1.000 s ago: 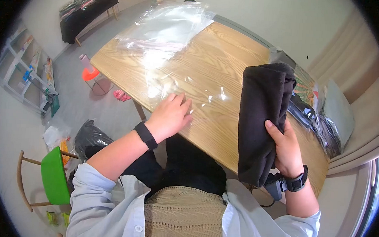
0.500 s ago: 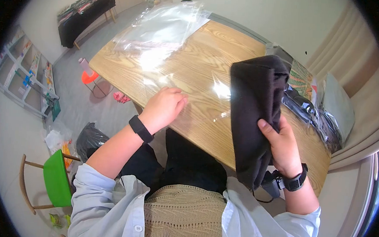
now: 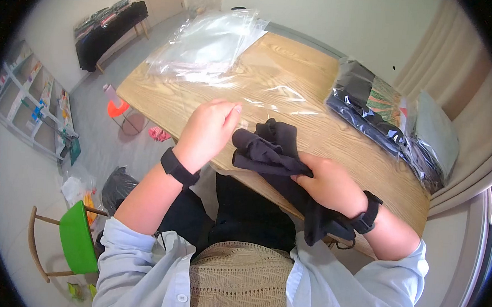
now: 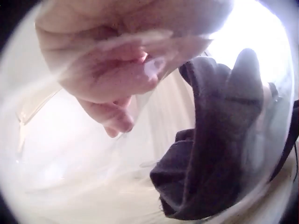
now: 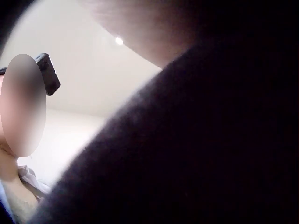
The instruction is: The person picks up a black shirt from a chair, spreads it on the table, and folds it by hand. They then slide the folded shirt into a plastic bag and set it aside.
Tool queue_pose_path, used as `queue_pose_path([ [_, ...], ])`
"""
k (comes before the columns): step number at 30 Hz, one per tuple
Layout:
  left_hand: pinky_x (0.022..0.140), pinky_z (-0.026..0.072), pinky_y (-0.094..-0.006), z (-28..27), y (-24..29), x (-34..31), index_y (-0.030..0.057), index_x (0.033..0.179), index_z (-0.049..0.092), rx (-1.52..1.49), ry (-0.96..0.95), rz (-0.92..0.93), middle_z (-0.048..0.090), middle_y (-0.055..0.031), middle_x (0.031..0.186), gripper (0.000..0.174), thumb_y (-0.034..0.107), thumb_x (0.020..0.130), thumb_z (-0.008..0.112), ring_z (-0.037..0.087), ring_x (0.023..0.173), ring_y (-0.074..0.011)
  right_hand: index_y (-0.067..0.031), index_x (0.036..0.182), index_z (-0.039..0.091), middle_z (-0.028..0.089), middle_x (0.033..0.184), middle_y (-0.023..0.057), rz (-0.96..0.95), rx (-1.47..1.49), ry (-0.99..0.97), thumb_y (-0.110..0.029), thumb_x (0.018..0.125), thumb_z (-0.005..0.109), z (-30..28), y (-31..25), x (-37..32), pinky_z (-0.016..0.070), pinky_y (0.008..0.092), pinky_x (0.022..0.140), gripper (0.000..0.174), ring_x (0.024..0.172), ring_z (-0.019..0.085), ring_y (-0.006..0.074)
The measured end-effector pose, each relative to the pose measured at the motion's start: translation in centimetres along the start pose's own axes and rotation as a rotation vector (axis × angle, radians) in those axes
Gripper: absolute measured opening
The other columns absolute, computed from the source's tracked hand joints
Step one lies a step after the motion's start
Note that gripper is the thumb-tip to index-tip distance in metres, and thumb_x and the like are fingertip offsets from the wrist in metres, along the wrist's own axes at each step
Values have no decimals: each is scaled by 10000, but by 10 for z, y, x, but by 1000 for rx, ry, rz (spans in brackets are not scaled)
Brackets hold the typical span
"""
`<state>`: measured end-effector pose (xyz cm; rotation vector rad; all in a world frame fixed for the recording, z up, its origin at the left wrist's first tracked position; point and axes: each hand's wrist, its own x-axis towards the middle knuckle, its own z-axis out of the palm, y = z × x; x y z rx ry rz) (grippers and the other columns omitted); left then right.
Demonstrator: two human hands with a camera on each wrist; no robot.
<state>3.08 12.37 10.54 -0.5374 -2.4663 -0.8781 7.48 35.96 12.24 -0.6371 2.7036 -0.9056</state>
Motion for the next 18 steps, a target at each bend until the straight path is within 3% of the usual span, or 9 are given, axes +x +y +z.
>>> queue_pose_path([
  [3,656,451,-387,-3,15,-6,-18,832,602,31,16,17,565,-174,779,197,142,845,489,547,708,-340,-14,948,558,579,871,231,-47,4,30,-108,745,581,0,0,9,433,408,726,225,854,536,393],
  [5,674,461,-376,-9,22,-9,-8,871,611,76,30,44,578,-153,813,191,142,840,497,555,731,-322,-8,931,560,581,844,229,-46,-22,157,-112,742,580,-4,4,15,434,415,719,216,835,537,401],
  [9,701,477,-354,-14,28,-11,-3,918,618,244,147,160,605,-110,880,200,141,824,515,567,805,-275,-5,920,561,580,841,234,18,-108,144,-147,756,569,-11,3,14,431,424,728,218,837,540,401],
  [13,738,477,-339,1,40,-11,-30,923,603,270,61,182,605,-136,927,211,130,806,529,566,878,-264,3,909,557,579,860,236,-11,-149,96,-172,757,574,-8,-3,18,428,425,733,233,852,540,398],
  [18,735,482,-335,23,46,-16,-58,920,589,290,154,280,602,-167,927,228,124,790,546,570,895,-269,22,932,557,576,919,240,-52,-46,112,-198,751,583,7,16,42,430,419,749,285,882,535,396],
])
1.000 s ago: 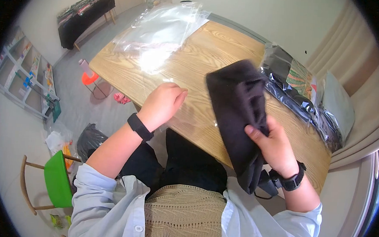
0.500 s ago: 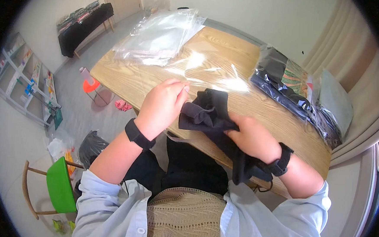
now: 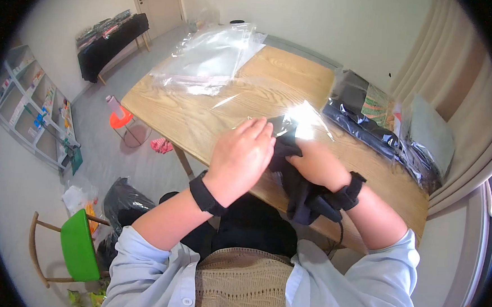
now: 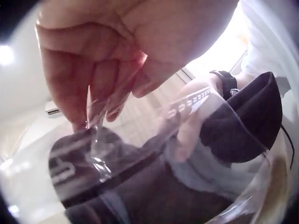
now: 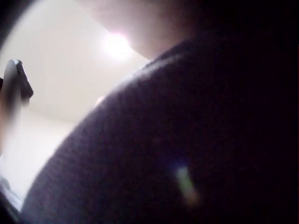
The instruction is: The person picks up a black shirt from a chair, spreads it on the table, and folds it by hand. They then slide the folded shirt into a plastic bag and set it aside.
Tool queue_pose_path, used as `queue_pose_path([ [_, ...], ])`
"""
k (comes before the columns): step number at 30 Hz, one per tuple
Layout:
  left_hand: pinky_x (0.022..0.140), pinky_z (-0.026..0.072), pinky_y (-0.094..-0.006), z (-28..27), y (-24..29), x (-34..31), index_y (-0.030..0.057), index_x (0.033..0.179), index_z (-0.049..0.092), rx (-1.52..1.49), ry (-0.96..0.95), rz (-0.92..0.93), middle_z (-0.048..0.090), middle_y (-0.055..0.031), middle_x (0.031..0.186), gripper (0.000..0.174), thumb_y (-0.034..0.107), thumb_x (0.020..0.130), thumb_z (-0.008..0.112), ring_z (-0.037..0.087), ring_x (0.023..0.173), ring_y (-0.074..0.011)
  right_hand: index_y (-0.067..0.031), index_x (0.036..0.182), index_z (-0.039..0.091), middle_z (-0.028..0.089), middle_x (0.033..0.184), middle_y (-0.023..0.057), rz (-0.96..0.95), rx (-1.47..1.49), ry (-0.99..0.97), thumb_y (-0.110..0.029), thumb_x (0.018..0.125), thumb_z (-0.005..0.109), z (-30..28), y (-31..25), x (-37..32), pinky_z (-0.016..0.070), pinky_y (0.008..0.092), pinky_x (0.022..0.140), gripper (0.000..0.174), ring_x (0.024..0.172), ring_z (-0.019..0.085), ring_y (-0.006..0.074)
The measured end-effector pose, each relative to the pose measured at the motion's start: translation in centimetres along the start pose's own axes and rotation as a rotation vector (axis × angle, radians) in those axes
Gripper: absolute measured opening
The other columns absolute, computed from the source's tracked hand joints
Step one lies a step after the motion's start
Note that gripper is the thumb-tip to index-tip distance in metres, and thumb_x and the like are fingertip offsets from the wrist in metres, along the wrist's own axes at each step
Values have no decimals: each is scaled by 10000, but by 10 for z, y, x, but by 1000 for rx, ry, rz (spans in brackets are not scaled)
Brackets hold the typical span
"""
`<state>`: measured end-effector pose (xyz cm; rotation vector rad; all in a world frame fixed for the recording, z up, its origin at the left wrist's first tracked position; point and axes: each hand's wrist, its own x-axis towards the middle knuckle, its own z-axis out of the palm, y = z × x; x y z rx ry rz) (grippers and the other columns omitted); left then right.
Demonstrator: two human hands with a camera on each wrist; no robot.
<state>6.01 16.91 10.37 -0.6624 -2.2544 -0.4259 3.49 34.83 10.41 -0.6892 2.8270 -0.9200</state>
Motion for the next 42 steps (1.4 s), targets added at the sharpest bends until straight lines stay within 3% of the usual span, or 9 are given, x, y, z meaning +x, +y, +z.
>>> queue_pose_path([
  [9,809,457,-356,6,-5,5,-52,885,608,-138,-81,-7,613,-178,944,206,118,787,545,568,944,-278,15,910,576,592,889,232,47,-27,-118,-149,773,538,8,-18,22,442,425,736,217,853,551,398],
  [16,783,447,-342,5,4,7,-42,844,593,-232,99,55,605,-159,893,174,104,778,525,567,894,-272,3,942,559,592,863,222,-379,-116,54,-127,747,538,28,-1,48,448,398,718,235,829,555,379],
  [19,790,451,-351,2,0,7,-56,866,585,-250,144,53,603,-176,913,185,96,771,541,568,895,-281,5,885,548,591,859,205,-599,91,331,-131,751,528,44,-1,52,448,372,679,193,812,565,360],
  [22,833,450,-362,-7,7,2,-53,956,586,-277,65,31,600,-184,985,227,106,800,540,566,950,-296,11,868,538,582,874,214,-290,98,120,-140,747,541,32,8,66,441,363,677,193,843,566,348],
  [26,838,447,-366,-16,19,-1,-57,958,586,-373,34,22,595,-187,993,227,93,793,545,563,952,-301,40,815,499,553,732,222,-494,39,373,-135,743,550,43,-1,73,421,378,607,196,711,562,339],
  [27,837,447,-369,-16,19,-2,-60,961,583,-383,40,13,594,-189,994,227,95,800,541,561,957,-304,41,789,485,538,719,226,-259,-31,213,-146,748,550,38,-13,75,412,385,588,202,692,544,339],
  [31,840,445,-369,-15,10,-9,-59,970,582,-367,58,-12,594,-188,998,229,96,807,538,557,969,-310,32,772,498,544,707,225,-374,47,334,-165,746,553,43,-4,81,419,393,587,207,692,550,360],
  [36,839,444,-377,-25,3,-9,-50,991,579,-221,129,-71,594,-182,1002,237,96,810,536,554,986,-307,37,772,544,579,748,243,-136,-143,253,-160,738,553,24,-30,72,450,414,636,200,742,575,388],
  [42,807,465,-348,-25,35,-17,-55,1005,571,-380,48,-8,582,-182,1021,247,96,812,541,564,970,-291,40,878,574,584,815,265,-144,-90,305,-124,718,532,38,-26,83,445,439,713,233,790,569,403],
])
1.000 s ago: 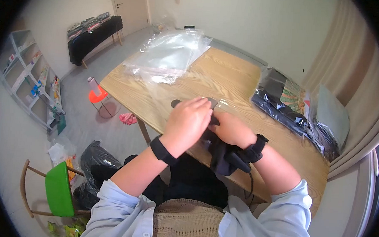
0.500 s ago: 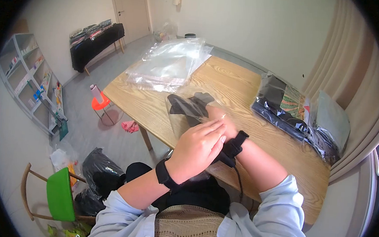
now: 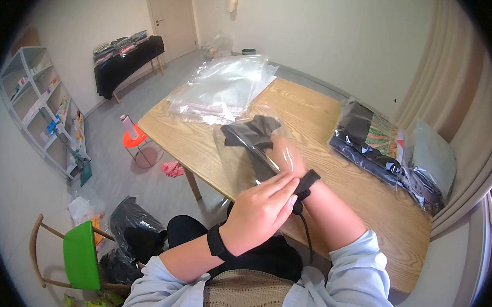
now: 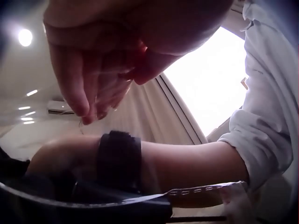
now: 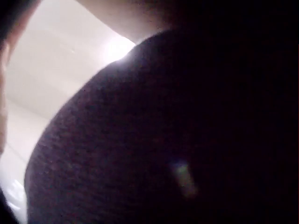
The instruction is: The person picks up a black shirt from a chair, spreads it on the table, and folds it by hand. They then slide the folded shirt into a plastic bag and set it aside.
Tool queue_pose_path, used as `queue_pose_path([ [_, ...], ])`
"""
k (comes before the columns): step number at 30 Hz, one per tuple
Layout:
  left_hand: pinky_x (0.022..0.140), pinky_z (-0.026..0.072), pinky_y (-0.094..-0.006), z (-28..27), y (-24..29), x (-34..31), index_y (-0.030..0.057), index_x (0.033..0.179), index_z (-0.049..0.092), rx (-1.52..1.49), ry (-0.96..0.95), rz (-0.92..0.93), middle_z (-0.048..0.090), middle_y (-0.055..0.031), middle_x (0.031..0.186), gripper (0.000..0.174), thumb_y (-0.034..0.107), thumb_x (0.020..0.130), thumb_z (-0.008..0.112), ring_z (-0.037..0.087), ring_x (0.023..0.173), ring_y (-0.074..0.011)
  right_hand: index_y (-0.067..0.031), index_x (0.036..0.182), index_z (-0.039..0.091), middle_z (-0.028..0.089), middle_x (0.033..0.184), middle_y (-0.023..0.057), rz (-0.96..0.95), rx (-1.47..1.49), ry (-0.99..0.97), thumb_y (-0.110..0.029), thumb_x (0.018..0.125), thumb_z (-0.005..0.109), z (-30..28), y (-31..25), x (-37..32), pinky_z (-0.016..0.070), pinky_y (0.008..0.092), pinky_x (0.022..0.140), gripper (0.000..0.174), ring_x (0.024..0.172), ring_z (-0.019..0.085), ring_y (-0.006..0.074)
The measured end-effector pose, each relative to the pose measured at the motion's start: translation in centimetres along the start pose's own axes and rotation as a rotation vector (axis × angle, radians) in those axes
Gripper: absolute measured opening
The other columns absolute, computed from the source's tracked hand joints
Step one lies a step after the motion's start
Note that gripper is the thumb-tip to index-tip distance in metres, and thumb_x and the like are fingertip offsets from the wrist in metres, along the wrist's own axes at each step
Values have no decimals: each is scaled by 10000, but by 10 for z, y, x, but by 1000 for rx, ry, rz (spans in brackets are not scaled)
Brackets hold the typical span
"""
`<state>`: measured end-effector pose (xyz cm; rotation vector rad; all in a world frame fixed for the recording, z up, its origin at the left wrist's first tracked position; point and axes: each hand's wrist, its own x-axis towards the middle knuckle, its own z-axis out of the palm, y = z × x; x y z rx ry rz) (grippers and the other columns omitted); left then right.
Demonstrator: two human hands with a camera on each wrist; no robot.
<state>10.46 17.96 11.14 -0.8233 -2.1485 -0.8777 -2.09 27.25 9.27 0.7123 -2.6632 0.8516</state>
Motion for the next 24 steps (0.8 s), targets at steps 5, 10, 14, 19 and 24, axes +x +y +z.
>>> queue_pose_path([
  [5,782,479,-338,-10,10,3,-58,1005,569,-11,-1,20,585,-177,1019,249,98,813,546,576,950,-283,32,887,564,587,817,263,141,-40,24,-123,729,526,12,12,11,446,452,707,225,791,571,405],
  [10,779,477,-345,-11,9,4,-62,1001,569,-39,-33,24,583,-176,1028,245,92,813,544,576,944,-287,23,879,554,590,807,258,129,-126,47,-136,742,528,5,1,12,447,462,698,212,784,576,404],
  [14,771,477,-348,-10,4,5,-64,999,568,12,16,28,580,-176,1034,248,93,808,549,579,931,-287,30,858,549,591,787,259,227,-108,16,-129,746,525,-5,-8,15,460,455,706,197,775,578,403],
  [19,839,428,-385,-7,-8,2,-58,1085,514,160,16,-134,529,-212,1105,390,159,773,604,508,1030,-345,-13,1258,380,383,1256,273,81,-163,-27,-415,791,557,4,-3,6,388,431,888,642,1139,412,391],
  [24,885,385,-413,-1,-11,-7,-29,1163,451,173,-116,-165,453,-241,1162,535,191,718,649,437,1083,-380,-44,1252,407,350,1319,200,-219,-217,-246,-415,819,519,18,3,-17,205,468,1030,581,1267,249,356],
])
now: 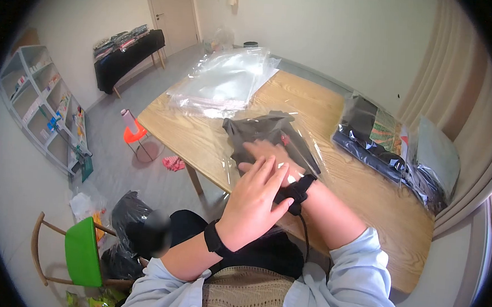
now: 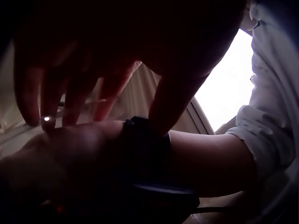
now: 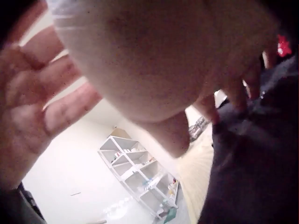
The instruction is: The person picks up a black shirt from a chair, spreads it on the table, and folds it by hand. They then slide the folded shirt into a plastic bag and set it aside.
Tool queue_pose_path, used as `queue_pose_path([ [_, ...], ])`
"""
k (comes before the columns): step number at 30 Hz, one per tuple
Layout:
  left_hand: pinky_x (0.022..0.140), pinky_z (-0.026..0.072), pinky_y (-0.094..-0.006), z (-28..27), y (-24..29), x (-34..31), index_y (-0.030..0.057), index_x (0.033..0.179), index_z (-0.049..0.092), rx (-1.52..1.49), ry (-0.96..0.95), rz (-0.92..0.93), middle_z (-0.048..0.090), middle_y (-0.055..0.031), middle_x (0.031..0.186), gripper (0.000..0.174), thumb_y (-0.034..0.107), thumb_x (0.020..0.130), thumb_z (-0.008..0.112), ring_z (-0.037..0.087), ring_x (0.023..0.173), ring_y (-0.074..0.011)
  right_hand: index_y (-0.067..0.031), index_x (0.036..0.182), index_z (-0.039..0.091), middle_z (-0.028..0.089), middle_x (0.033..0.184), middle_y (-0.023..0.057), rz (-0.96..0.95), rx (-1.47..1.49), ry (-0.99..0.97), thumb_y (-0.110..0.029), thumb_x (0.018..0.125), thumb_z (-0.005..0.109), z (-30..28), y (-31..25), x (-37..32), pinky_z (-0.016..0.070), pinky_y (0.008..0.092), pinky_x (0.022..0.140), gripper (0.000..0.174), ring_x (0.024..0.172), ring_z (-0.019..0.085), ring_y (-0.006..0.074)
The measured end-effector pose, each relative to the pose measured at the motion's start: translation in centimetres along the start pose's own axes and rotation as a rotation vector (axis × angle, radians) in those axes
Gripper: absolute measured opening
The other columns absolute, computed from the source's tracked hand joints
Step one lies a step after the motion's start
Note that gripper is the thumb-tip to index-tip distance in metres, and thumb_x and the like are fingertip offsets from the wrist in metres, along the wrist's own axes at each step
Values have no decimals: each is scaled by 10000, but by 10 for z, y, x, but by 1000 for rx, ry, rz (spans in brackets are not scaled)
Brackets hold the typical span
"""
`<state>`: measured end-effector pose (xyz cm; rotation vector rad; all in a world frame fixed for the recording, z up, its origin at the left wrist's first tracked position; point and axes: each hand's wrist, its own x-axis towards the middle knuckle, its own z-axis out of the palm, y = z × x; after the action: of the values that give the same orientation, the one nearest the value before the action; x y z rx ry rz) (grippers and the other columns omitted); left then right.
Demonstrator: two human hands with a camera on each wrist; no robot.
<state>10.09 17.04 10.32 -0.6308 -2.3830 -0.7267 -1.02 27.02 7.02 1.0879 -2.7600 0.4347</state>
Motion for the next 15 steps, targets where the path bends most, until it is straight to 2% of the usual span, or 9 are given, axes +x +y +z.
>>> queue_pose_path([
  [2,895,377,-409,2,-1,-3,-15,1185,436,15,-53,27,436,-247,1176,556,176,709,651,423,1099,-375,-60,1260,409,340,1338,161,-509,548,-215,-394,847,476,31,22,-2,161,480,1047,535,1272,246,344],
  [3,903,371,-404,4,-3,-5,2,1206,421,25,-84,25,417,-245,1200,575,147,698,647,408,1118,-368,-64,1245,431,341,1346,127,-715,202,-165,-322,863,458,46,27,7,173,460,1053,462,1274,251,330],
  [6,889,382,-401,-1,-6,-9,3,1222,401,41,-137,25,403,-246,1211,592,91,683,630,411,1113,-373,-47,1213,458,384,1315,136,-806,489,-130,-267,845,489,32,34,8,233,431,1038,430,1259,284,330],
  [7,889,382,-401,0,-9,-10,3,1222,401,41,-138,23,403,-246,1211,592,91,683,630,411,1113,-373,-37,1184,481,421,1277,169,-330,591,-280,-229,819,524,4,8,10,285,405,1014,415,1252,305,326],
  [8,876,390,-395,2,-13,-12,3,1225,397,61,-95,10,398,-244,1213,597,58,673,615,415,1104,-372,-37,1184,481,421,1277,169,-331,592,-282,-229,819,524,4,11,13,285,405,1014,415,1252,305,326],
  [10,863,398,-388,4,-19,-15,2,1228,392,80,-54,-6,392,-242,1216,603,25,662,600,419,1096,-372,-30,1190,471,452,1238,204,-245,443,33,-215,820,532,13,21,20,312,377,998,417,1248,315,323],
  [11,850,402,-388,3,-22,-17,5,1225,398,106,-44,-42,402,-238,1198,597,8,658,587,432,1066,-369,-71,1266,401,365,1305,229,-109,440,14,-265,805,545,19,21,21,298,453,994,520,1272,263,345],
  [12,838,406,-389,2,-23,-17,8,1221,403,133,-35,-78,411,-234,1180,593,-10,653,574,445,1035,-366,-71,1266,401,365,1305,229,-108,441,13,-265,805,545,22,20,20,298,453,994,520,1272,263,345],
  [15,751,433,-385,-2,-18,-21,28,1209,425,69,-54,-152,472,-191,1009,543,-5,685,560,499,893,-321,-171,1370,231,167,1406,219,-120,90,-462,-388,730,587,13,-4,25,200,627,961,764,1306,118,406],
])
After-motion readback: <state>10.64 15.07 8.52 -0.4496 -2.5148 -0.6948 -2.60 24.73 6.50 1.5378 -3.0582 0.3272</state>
